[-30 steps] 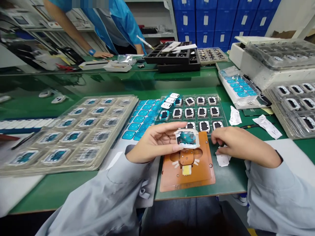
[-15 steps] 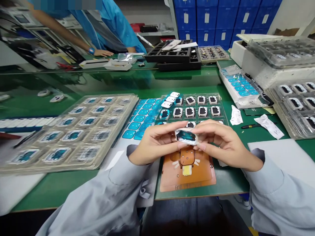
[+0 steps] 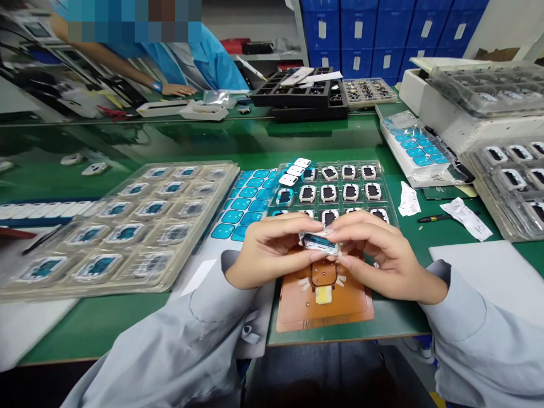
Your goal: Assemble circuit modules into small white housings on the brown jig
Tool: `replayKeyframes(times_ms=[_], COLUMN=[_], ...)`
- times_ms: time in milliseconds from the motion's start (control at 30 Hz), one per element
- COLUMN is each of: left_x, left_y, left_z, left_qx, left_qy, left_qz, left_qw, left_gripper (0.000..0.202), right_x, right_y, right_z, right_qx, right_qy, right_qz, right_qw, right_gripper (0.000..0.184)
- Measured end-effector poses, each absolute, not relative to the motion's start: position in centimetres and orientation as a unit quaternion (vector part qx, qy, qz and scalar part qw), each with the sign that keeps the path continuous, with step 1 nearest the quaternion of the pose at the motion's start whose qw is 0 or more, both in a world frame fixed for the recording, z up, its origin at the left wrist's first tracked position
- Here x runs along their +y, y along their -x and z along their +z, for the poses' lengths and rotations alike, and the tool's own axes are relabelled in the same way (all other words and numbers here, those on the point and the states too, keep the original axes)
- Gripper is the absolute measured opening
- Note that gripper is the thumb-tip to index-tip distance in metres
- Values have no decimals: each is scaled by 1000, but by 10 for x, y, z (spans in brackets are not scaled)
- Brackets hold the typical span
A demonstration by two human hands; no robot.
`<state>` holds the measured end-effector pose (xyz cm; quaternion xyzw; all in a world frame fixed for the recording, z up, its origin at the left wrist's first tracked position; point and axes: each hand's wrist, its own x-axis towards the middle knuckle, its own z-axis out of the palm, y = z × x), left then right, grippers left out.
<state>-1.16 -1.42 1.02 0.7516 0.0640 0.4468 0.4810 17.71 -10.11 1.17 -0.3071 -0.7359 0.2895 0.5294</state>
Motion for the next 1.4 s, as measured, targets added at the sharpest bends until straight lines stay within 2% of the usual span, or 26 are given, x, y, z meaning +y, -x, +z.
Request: replayKeyframes(times_ms=[100,333,567,700,833,1067,1400], left_x=[-14,-15,-16,-16,-16,-18,-20], left_y=[12,12,12,11,12,12,15], left_z=[11,12,11,10,10,10,13], left_qx=[60,59,39,-15,-37,-48,-44], left_qy=[-777,-792,-815,-826,-836,-845,-869], left_qz=[455,448,460,487,482,470,452], left_qw=[431,411,350,284,262,251,195], left_gripper=[26,22,39,47,51,47,46], right_x=[-102,-104,-105,-104,-103,-102,-103], right_y=[-177,-173,-172,-172,-171,-170,-168], right_z=[13,14,10,10,12,15,12], right_qx=[-749,-745,-694,-709,-714,-726,-709], right_qy=[314,323,321,315,308,298,287], right_qz=[256,256,344,319,311,297,342], right_qw=[525,524,545,545,547,543,546], right_gripper=[51,43,34,35,31,32,31])
